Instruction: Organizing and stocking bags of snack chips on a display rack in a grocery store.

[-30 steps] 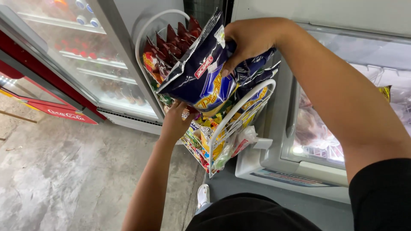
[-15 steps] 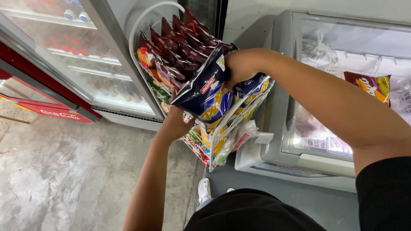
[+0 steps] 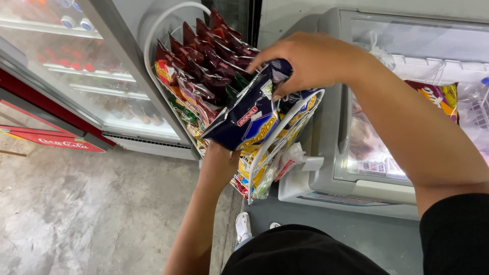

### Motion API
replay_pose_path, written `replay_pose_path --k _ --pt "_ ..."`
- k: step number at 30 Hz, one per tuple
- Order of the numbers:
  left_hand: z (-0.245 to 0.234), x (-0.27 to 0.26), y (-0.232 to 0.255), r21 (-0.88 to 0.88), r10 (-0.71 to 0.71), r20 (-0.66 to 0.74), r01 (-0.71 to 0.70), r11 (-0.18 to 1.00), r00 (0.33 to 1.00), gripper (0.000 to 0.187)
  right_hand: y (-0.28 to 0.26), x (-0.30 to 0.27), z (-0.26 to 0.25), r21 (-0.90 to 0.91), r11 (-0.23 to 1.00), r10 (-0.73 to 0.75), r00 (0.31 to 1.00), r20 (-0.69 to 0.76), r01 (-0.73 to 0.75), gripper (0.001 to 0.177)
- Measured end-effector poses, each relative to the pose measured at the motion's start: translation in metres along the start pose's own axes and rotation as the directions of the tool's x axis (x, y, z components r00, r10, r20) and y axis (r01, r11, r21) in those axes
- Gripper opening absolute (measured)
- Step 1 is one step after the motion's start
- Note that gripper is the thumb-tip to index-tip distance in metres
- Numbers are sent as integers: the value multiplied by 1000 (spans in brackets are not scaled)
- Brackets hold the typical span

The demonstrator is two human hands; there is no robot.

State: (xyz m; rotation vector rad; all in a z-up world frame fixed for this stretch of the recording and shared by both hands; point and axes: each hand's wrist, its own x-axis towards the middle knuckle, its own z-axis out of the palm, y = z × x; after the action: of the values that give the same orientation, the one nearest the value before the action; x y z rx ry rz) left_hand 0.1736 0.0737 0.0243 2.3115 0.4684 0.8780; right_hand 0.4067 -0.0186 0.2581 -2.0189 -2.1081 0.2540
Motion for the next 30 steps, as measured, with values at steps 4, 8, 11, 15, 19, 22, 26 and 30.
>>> replay_pose_path --k 4,8,11,15,19,22,26,30 --pt "1 -1 2 63 -25 57 21 998 998 29 19 0 26 -312 921 257 966 33 -234 48" --pt "-1 1 12 96 20 47 -24 995 999 28 2 -11 16 -191 953 248 968 37 -237 86" --pt "2 4 15 113 -7 93 -4 994 996 26 -11 -19 7 -170 963 -251 920 -300 208 70" --pt "12 1 4 92 -34 111 23 995 993 27 -13 -12 28 -316 945 59 994 -92 -85 35" --pt "12 1 9 -232 -198 8 195 953 980 45 1 -7 35 -330 937 86 993 -86 -109 27" --pt "16 -4 10 -310 -298 -23 277 910 954 60 8 -11 44 -296 947 100 991 -92 -124 27" --pt "29 -21 1 -342 -335 -61 296 892 940 60 20 -16 56 -334 933 118 990 -73 -136 26" --pt "50 -33 -16 -296 -316 -62 285 912 947 47 37 -20 73 -372 927 -3 989 -150 -53 34"
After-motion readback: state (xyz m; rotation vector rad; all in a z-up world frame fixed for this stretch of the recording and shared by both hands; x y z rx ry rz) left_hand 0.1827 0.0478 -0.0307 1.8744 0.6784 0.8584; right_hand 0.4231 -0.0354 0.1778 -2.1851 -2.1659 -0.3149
